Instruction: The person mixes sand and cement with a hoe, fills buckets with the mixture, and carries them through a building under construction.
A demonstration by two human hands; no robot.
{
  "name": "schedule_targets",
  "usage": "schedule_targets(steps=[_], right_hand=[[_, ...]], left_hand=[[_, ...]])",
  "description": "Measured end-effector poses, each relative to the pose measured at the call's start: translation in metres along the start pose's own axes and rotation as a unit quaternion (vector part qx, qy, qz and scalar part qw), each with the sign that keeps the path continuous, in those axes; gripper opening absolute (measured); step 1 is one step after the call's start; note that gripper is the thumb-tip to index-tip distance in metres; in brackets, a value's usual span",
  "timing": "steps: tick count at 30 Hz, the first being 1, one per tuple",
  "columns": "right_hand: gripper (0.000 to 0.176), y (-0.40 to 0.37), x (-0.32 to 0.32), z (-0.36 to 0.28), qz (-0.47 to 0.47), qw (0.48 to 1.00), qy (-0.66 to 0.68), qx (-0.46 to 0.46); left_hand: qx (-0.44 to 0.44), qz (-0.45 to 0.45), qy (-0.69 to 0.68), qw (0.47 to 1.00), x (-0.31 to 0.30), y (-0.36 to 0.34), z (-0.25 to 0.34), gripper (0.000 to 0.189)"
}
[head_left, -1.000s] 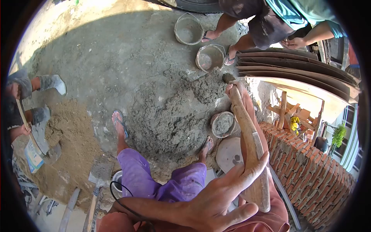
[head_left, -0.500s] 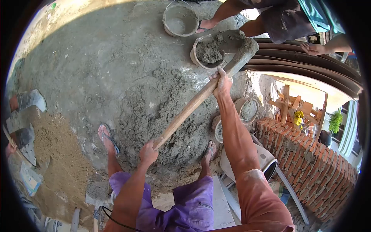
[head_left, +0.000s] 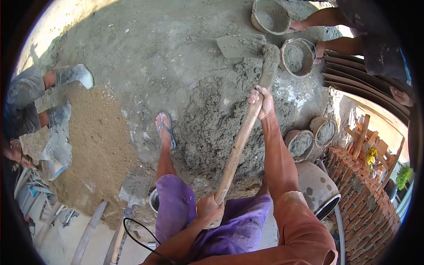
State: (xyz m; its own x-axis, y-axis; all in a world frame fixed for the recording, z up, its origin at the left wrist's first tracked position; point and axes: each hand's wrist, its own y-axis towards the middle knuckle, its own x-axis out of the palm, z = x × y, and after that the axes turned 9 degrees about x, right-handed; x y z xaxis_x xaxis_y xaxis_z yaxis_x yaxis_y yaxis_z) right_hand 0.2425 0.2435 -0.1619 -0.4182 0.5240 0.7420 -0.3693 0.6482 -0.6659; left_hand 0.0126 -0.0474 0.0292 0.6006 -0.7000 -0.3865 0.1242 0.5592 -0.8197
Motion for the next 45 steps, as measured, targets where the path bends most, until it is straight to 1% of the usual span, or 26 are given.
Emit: schedule_targets(steps=[1, 3, 5, 9, 10, 12, 15, 17, 18, 19, 21, 23, 25, 27, 28, 30, 31, 32, 33, 34, 35, 37, 39, 42, 44, 45], right_hand=[[0.009, 0.03, -0.012, 0.009, -0.037, 0.997, 0.043, 0.051], [0.011, 0.058, -0.018, 0.032, -0.015, 0.992, 0.042, 0.12], [0.01, 0.064, -0.05, 0.064, 0.025, 0.983, 0.051, 0.177], [0.01, -0.031, -0.098, 0.114, 0.131, 0.969, -0.031, 0.205], [0.008, -0.059, -0.103, 0.119, 0.169, 0.963, -0.054, 0.205], [0.008, -0.111, -0.108, 0.116, 0.222, 0.953, -0.091, 0.187], [0.009, -0.16, -0.1, 0.091, 0.264, 0.945, -0.142, 0.131], [0.008, -0.176, -0.101, 0.062, 0.247, 0.961, -0.096, 0.077], [0.008, -0.177, -0.108, 0.044, 0.231, 0.97, -0.054, 0.045], [0.01, -0.172, -0.122, 0.03, 0.186, 0.982, -0.002, 0.016], [0.01, -0.144, -0.152, 0.013, 0.09, 0.986, 0.134, -0.047], [0.017, -0.116, -0.161, 0.012, 0.084, 0.978, 0.185, -0.047], [0.017, -0.105, -0.182, 0.045, 0.09, 0.969, 0.228, -0.036], [0.014, -0.125, -0.186, 0.097, 0.132, 0.967, 0.217, -0.004], [0.013, -0.143, -0.182, 0.119, 0.17, 0.964, 0.207, 0.009], [0.013, -0.18, -0.17, 0.142, 0.21, 0.958, 0.196, 0.023], [0.012, -0.199, -0.162, 0.145, 0.269, 0.954, 0.132, 0.017], [0.012, -0.214, -0.15, 0.144, 0.328, 0.942, 0.068, 0.012], [0.012, -0.222, -0.142, 0.134, 0.33, 0.941, 0.068, 0.009], [0.012, -0.233, -0.133, 0.118, 0.349, 0.937, 0.022, -0.013], [0.012, -0.246, -0.127, 0.105, 0.369, 0.929, -0.024, -0.031], [0.011, -0.245, -0.125, 0.063, 0.396, 0.911, -0.062, -0.103], [0.012, -0.222, -0.121, 0.01, 0.439, 0.883, -0.099, -0.137], [0.013, -0.185, -0.141, -0.04, 0.446, 0.876, -0.118, -0.139], [0.011, -0.167, -0.155, -0.041, 0.498, 0.854, -0.146, -0.044], [0.012, -0.165, -0.162, -0.02, 0.497, 0.853, -0.16, -0.013]], left_hand=[[-0.004, -0.005, 0.007, 1.0, 0.0, 0.004, 0.006, 0.035], [-0.059, 0.022, -0.013, 0.998, 0.011, 0.007, 0.019, 0.037], [-0.117, -0.014, -0.078, 0.99, 0.041, -0.013, 0.035, 0.042], [-0.137, -0.045, -0.236, 0.961, 0.129, -0.1, 0.054, 0.03], [-0.142, -0.069, -0.325, 0.933, 0.145, -0.126, 0.054, 0.021], [-0.211, -0.172, -0.399, 0.876, 0.137, -0.158, 0.067, 0.02], [-0.176, -0.211, -0.441, 0.854, 0.14, -0.185, 0.057, 0.023], [-0.191, -0.253, -0.41, 0.855, 0.131, -0.17, 0.053, 0.026], [-0.087, -0.2, -0.265, 0.939, 0.134, -0.158, 0.044, 0.029], [0.019, -0.143, -0.108, 0.984, 0.132, -0.146, 0.039, 0.031], [0.01, -0.14, 0.011, 0.99, 0.087, -0.085, 0.031, 0.038], [0.005, -0.127, 0.131, 0.983, 0.034, -0.038, 0.024, 0.042], [0.004, -0.122, 0.174, 0.977, 0.02, -0.041, 0.018, 0.043], [-0.059, -0.171, 0.207, 0.962, 0.026, -0.074, 0.011, 0.038], [-0.061, -0.172, 0.211, 0.96, 0.028, -0.097, 0.007, 0.038], [-0.106, -0.232, 0.109, 0.961, 0.033, -0.142, 0.001, 0.039], [-0.106, -0.236, 0.108, 0.96, 0.031, -0.155, 0.004, 0.039], [-0.143, -0.282, 0.023, 0.949, 0.026, -0.168, 0.007, 0.04], [-0.174, -0.321, -0.063, 0.929, 0.021, -0.173, 0.007, 0.041], [-0.154, -0.327, -0.078, 0.929, 0.023, -0.174, 0.001, 0.042], [-0.153, -0.333, -0.082, 0.927, 0.022, -0.167, 0.006, 0.042], [-0.051, -0.283, -0.057, 0.956, 0.025, -0.132, 0.015, 0.027], [0.016, -0.224, -0.024, 0.974, 0.037, -0.087, 0.018, 0.039], [0.048, -0.211, -0.073, 0.974, 0.034, -0.045, 0.053, 0.037], [-0.027, -0.263, -0.182, 0.947, 0.022, -0.05, 0.079, 0.037], [-0.028, -0.261, -0.183, 0.948, 0.014, -0.064, 0.081, 0.037]])
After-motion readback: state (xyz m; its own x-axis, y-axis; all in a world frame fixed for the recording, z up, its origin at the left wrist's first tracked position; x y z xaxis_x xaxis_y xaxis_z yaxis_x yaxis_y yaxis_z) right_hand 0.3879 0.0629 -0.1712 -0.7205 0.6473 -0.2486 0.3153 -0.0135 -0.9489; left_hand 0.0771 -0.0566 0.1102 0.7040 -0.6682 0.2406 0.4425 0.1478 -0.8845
